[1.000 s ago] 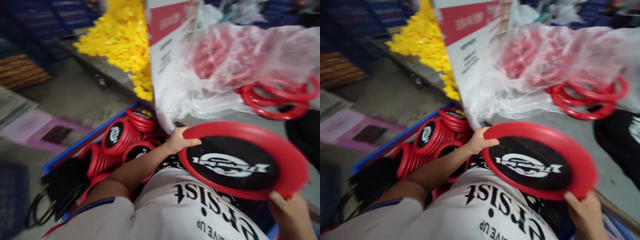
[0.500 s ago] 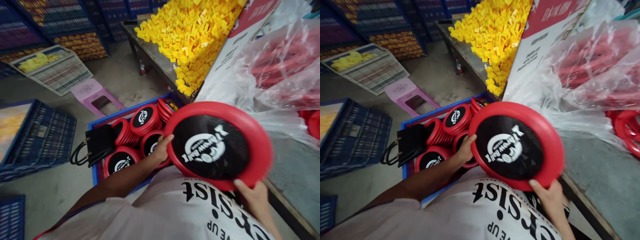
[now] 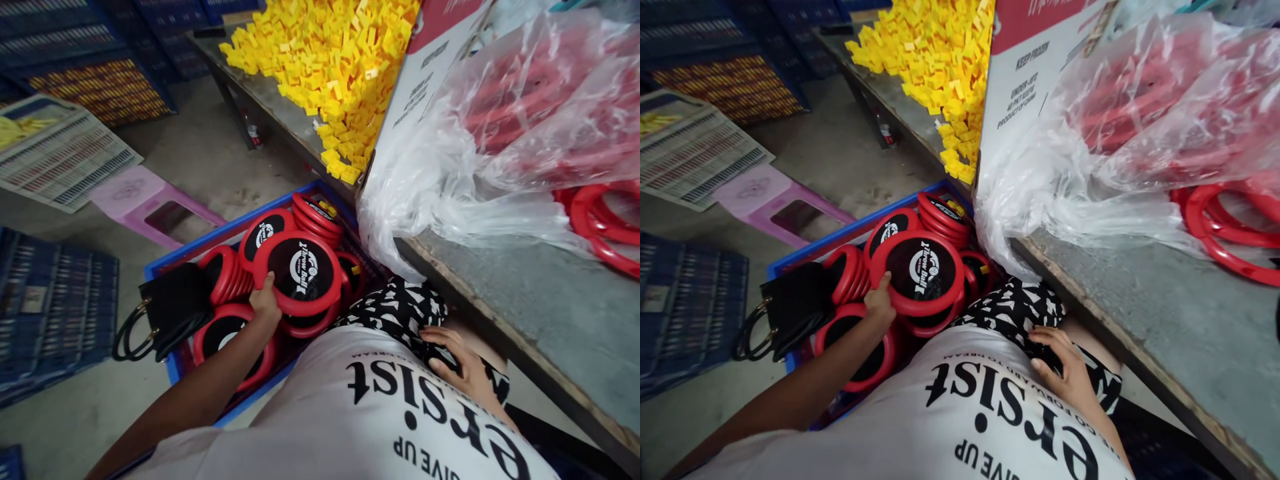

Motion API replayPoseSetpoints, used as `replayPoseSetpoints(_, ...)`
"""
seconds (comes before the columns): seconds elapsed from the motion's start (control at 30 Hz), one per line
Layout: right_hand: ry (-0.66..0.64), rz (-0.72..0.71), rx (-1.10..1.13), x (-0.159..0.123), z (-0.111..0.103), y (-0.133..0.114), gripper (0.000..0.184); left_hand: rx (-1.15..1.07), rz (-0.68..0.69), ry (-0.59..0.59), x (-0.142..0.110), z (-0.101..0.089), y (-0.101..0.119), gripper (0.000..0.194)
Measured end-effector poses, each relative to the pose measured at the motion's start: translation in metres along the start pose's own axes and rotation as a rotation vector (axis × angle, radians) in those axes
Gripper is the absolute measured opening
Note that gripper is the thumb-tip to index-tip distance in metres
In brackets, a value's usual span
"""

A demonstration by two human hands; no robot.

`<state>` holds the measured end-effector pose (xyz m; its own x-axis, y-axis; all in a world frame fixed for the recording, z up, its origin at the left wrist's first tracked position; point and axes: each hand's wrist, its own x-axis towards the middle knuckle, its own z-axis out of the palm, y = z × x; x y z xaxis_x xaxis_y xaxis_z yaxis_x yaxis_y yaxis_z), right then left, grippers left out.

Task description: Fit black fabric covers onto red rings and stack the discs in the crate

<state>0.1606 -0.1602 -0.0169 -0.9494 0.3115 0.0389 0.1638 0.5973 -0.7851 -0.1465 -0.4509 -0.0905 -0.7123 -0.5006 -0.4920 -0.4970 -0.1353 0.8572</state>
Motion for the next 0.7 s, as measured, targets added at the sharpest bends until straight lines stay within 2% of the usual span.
replayPoseSetpoints(0.13,-0.028,0.021,0.031,-0.01,0.006,0.011,0.032,0.024,-0.033,-0.194,-0.019,0.043,-0.015,0.017)
replayPoseSetpoints(0.23,-0.055,0.045,0.037,-0.016,0.006,0.017,0.035,0.065,-0.107,-0.367,-0.031,0.073,-0.03,0.017)
replayPoseSetpoints(0.33,-0.067,0.055,0.048,-0.018,0.002,0.019,0.034,0.17,-0.217,-0.488,-0.036,0.089,-0.044,0.015)
replayPoseSetpoints(0.4,-0.067,0.062,0.052,-0.02,0.001,0.019,0.033,0.257,-0.281,-0.536,-0.037,0.09,-0.052,0.016)
replayPoseSetpoints(0.5,-0.066,0.093,0.049,-0.024,0.002,0.018,0.036,0.368,-0.351,-0.605,-0.035,0.08,-0.062,0.018)
replayPoseSetpoints(0.57,-0.065,0.115,0.066,-0.026,0.005,0.018,0.038,0.431,-0.397,-0.655,-0.032,0.066,-0.068,0.018)
replayPoseSetpoints(0.7,-0.148,0.087,0.136,-0.017,0.013,0.028,0.04,0.534,-0.475,-0.714,-0.027,0.034,-0.079,0.014)
